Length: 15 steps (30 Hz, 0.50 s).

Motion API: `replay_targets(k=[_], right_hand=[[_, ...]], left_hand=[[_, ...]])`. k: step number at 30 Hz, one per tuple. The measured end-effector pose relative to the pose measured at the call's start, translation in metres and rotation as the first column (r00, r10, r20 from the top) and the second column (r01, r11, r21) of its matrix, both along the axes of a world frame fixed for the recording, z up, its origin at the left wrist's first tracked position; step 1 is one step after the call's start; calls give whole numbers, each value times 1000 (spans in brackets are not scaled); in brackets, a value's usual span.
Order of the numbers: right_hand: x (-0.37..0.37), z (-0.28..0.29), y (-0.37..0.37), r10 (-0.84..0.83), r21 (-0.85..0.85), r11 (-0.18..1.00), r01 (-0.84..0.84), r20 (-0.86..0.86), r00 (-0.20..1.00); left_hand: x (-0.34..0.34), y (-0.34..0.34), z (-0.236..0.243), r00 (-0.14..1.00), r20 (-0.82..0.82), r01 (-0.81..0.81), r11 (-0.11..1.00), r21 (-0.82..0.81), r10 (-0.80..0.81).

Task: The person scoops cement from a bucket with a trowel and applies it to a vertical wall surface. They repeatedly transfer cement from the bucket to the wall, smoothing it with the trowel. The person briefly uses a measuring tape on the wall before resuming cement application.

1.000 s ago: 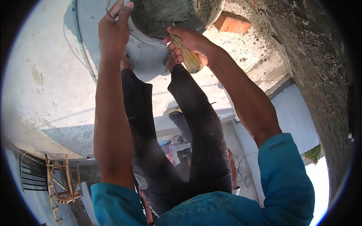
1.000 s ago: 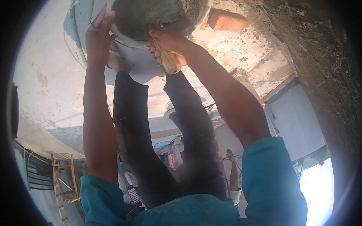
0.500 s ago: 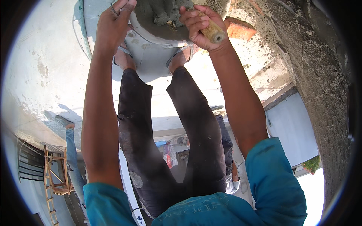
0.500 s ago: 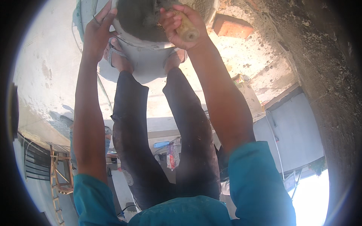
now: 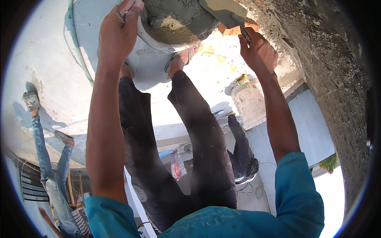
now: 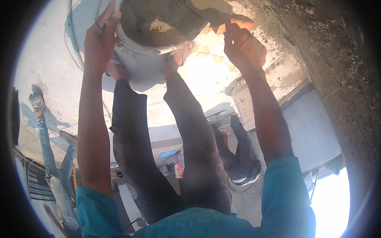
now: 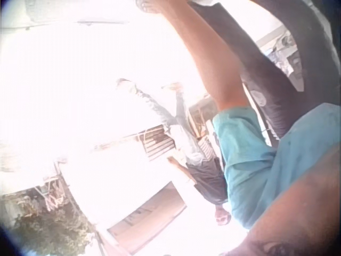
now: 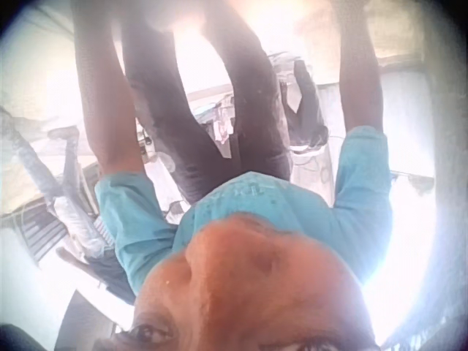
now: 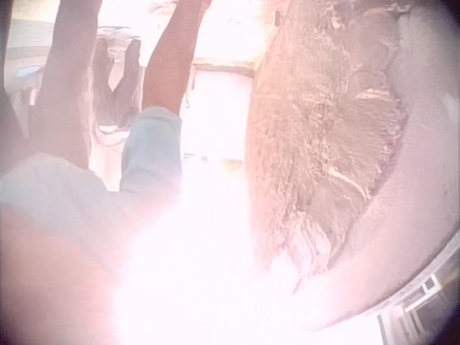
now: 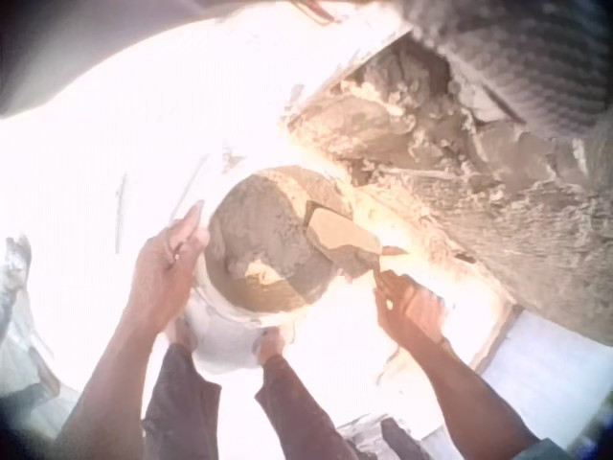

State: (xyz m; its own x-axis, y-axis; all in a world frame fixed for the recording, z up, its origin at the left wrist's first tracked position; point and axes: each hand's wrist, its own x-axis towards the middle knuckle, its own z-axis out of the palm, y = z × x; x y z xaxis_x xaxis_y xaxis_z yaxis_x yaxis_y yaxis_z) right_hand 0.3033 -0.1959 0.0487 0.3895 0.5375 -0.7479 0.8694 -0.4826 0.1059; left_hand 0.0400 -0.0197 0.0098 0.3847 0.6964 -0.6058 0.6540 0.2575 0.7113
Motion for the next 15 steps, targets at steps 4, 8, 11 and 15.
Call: replay_targets(k=[4,8,11,15], right_hand=[[-37,-70,6,-433,-128,901,415,-199,879],[-27,-49,16,-844,-588,428,686,-531,72],[-6,-10,4,-859,-722,262,640,-477,-187],[-20,12,36,-547,-240,831,502,-517,658]], left_hand=[[25,-23,9,996,45,-69,985,-158,77],[19,-25,4,986,121,-97,982,-163,117],[10,-11,1,988,128,-63,975,-211,92],[13,-11,-1,996,76,-30,994,-104,38]])
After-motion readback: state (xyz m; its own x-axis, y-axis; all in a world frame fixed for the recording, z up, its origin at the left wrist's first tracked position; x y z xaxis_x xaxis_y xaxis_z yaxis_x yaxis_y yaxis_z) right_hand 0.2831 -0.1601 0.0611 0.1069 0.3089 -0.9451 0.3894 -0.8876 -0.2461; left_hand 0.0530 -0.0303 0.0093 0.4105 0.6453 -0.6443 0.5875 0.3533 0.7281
